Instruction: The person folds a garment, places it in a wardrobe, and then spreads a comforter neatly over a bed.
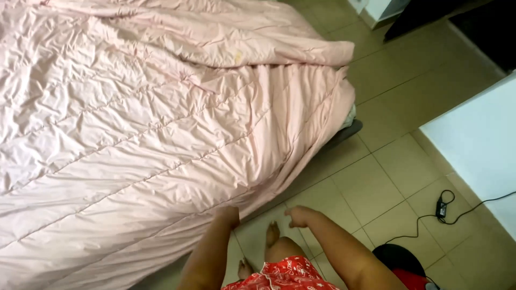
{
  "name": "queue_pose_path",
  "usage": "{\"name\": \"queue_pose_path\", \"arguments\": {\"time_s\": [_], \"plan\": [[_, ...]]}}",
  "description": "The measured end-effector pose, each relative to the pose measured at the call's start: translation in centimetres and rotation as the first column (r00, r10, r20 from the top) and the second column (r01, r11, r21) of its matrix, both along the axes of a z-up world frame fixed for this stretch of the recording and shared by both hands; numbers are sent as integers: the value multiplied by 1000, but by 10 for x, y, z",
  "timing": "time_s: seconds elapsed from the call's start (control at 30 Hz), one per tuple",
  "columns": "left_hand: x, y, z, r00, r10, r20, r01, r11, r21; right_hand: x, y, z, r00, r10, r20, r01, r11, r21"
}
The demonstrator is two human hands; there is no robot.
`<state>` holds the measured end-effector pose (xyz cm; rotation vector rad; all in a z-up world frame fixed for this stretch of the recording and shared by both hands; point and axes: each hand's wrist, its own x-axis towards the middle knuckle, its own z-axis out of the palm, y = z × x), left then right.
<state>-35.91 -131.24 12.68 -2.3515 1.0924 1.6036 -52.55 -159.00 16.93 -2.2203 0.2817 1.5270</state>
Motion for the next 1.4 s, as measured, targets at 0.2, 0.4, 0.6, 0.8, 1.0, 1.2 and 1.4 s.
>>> {"name": "queue_pose_path", "arguments": {"time_s": [0.2, 0.4, 0.6, 0.8, 1.0, 1.2, 1.4], "plan": [[62, -138, 90, 980, 45, 196, -13, 987, -163, 56, -131, 87, 943, -56, 329, 111, 982, -151], [42, -337, 98, 975, 64, 215, 1, 957, -289, 42, -281, 134, 922, -107, 373, 208, 948, -242], [-13, -487, 59, 954, 147, 261, -41, 927, -372, -11, -404, 107, 964, -128, 232, 193, 939, -283], [-19, -567, 4, 925, 332, 185, -247, 894, -374, -9, -457, 27, 970, -180, 161, 219, 937, -271], [17, -639, -53, 825, 517, 227, -454, 846, -278, 66, -473, -31, 948, -191, 255, 240, 955, -176], [45, -678, -137, 828, 526, 196, -494, 849, -189, 165, -529, -133, 821, -94, 563, 185, 977, -108], [57, -697, -143, 672, 727, 139, -705, 686, -177, 213, -571, -181, 676, 351, 648, -256, 936, -241]]}}
